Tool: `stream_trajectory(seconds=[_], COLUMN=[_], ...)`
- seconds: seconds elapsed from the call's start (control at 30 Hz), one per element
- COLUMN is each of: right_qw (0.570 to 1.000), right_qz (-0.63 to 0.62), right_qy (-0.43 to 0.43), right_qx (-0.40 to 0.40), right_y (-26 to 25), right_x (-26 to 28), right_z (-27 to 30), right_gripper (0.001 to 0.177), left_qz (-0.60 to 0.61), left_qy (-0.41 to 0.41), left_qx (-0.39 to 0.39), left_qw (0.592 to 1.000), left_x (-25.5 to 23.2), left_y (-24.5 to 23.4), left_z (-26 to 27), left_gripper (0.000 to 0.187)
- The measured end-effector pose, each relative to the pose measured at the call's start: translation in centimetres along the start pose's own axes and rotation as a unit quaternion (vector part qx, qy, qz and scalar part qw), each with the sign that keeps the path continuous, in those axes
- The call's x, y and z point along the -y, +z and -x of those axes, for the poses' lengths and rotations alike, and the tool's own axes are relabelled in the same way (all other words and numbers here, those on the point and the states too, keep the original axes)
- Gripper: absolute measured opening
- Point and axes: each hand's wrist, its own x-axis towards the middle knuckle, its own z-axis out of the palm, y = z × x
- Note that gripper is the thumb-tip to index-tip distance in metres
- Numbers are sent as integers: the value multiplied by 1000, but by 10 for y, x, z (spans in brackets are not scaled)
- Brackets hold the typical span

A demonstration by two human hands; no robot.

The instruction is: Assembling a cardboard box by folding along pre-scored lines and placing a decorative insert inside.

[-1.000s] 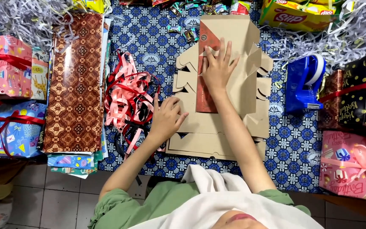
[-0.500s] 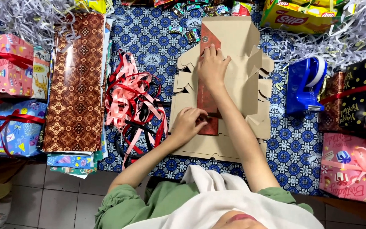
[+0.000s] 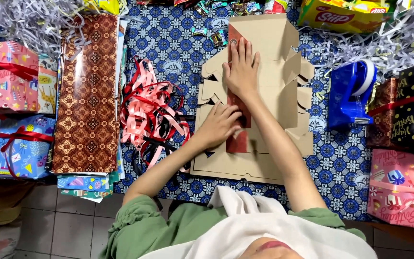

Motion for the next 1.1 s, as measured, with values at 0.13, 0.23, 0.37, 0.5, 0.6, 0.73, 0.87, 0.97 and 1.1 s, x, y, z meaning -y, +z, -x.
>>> stream_trajectory(seconds=[0.13, 0.23, 0.37, 0.5, 0.6, 0.73, 0.87, 0.97, 1.1], right_qw=[985, 911, 870, 909, 935, 947, 958, 989, 994], right_qz=[-156, -278, -462, -370, -277, -265, -253, -140, 33], right_qy=[-15, 29, 104, 170, 134, 64, 78, 27, -91], right_qx=[-78, -304, -138, 86, 177, 169, 111, 49, -46], right_y=[-9, -10, -23, -50, -82, -67, -100, -116, -121], right_x=[-8, -24, -35, -15, 13, 5, 23, 37, 48], right_z=[6, 26, 77, 120, 125, 132, 143, 155, 174], right_gripper=[63, 49, 52, 92, 87, 71, 63, 62, 60], left_qz=[-3, -26, 21, 158, 162, 210, 113, 37, 116], left_qy=[23, 1, -40, -49, -40, -50, 8, 50, 55], left_qx=[-5, -2, -4, -21, -27, -34, -211, -256, -318], left_qw=[1000, 1000, 999, 986, 986, 976, 971, 965, 939], left_x=[12, 4, -1, 7, 9, 13, 19, 15, 18], left_y=[-8, -16, -32, -32, -28, -24, 4, 9, -1], left_z=[-14, -13, -15, -13, -12, -10, -7, -4, -5], left_gripper=[40, 61, 64, 57, 60, 67, 69, 69, 80])
